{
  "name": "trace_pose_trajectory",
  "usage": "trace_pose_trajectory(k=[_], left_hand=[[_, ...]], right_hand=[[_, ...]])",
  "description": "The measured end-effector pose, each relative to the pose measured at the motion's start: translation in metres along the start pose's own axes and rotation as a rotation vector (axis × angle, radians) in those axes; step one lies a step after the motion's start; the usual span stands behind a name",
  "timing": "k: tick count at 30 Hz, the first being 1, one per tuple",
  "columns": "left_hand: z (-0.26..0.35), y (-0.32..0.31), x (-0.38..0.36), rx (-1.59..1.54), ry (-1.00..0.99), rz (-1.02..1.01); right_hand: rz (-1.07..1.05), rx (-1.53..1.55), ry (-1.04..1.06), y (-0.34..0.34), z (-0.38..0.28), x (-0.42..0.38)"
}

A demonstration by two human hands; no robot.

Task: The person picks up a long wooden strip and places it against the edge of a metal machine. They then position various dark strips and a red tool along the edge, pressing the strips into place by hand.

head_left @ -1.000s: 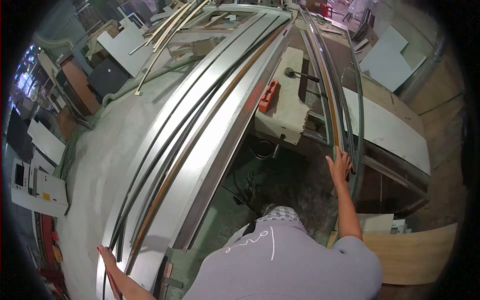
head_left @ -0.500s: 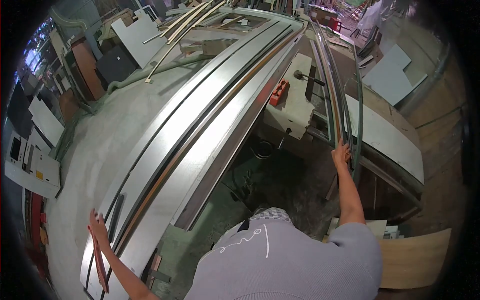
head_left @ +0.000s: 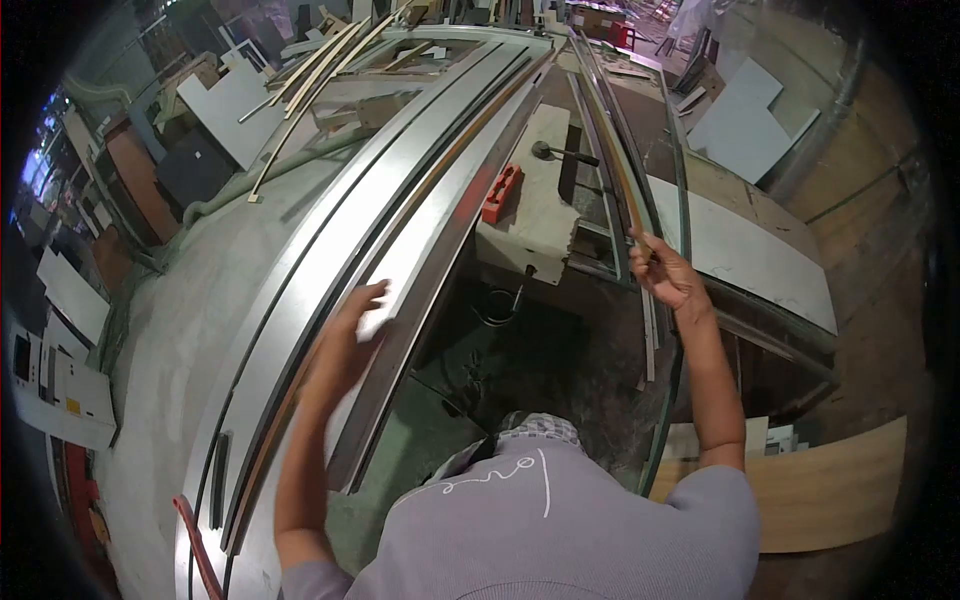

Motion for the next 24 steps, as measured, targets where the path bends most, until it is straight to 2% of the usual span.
trace_pose_trajectory(k=[1, 2, 4, 5, 7, 8, 10, 11, 13, 14, 16, 17, 19, 21, 24], left_hand=[[0.018, -0.037, 0.020, -0.105, -0.011, -0.088], [0.001, -0.085, 0.040, -0.169, -0.065, -0.149], [0.015, -0.137, 0.075, -0.294, -0.058, -0.149], [0.019, -0.157, 0.092, -0.299, -0.100, -0.084], [0.052, -0.165, 0.111, -0.323, -0.405, 0.106], [0.067, -0.174, 0.120, -0.325, -0.408, 0.096], [0.073, -0.157, 0.128, -0.362, -0.194, 0.390], [0.075, -0.155, 0.129, -0.360, -0.194, 0.384], [0.059, -0.134, 0.121, -0.359, -0.182, 0.408], [0.046, -0.118, 0.115, -0.355, -0.178, 0.423], [0.020, -0.081, 0.096, -0.350, -0.159, 0.460], [0.009, -0.062, 0.085, -0.346, -0.146, 0.481], [-0.010, -0.007, 0.045, -0.588, -0.059, 0.638], [-0.013, 0.052, -0.005, -0.774, 0.117, 0.818], [0.004, 0.125, -0.086, -0.592, 0.052, 0.954]], right_hand=[[0.009, 0.059, 0.009, -0.022, 0.007, -0.002], [-0.124, 0.102, -0.004, -0.044, 0.018, -0.002], [-0.155, 0.108, -0.004, -0.107, 0.042, -0.026], [-0.283, 0.201, -0.073, -0.137, 0.061, -0.035], [-0.365, 0.130, -0.118, -0.177, 0.094, -0.051], [-0.423, 0.113, -0.164, -0.182, 0.117, -0.055], [-0.473, 0.060, -0.241, -0.223, 0.131, -0.080], [-0.521, 0.012, -0.288, -0.227, 0.145, -0.083], [-0.806, -0.377, -0.386, -0.226, 0.175, -0.082], [-0.812, -0.373, -0.388, -0.230, 0.168, -0.085], [-0.983, -0.989, 0.173, -0.249, 0.131, -0.099], [-0.993, -0.984, 0.164, -0.243, 0.130, -0.093], [-0.512, -1.563, 0.959, -0.226, 0.091, -0.073], [-0.325, -1.612, 0.911, -0.197, 0.076, -0.037], [-0.180, -1.651, 0.990, -0.183, 0.054, 0.000]])
Point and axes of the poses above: each hand's wrist, its own x-axis towards the middle knuckle, its own y-axis out of the back of the hand, z = x × y, the point moved 9 cm from there along x, towards the middle knuckle, and after that the axes turned 3 degrees about x, right-handed, at the moved point
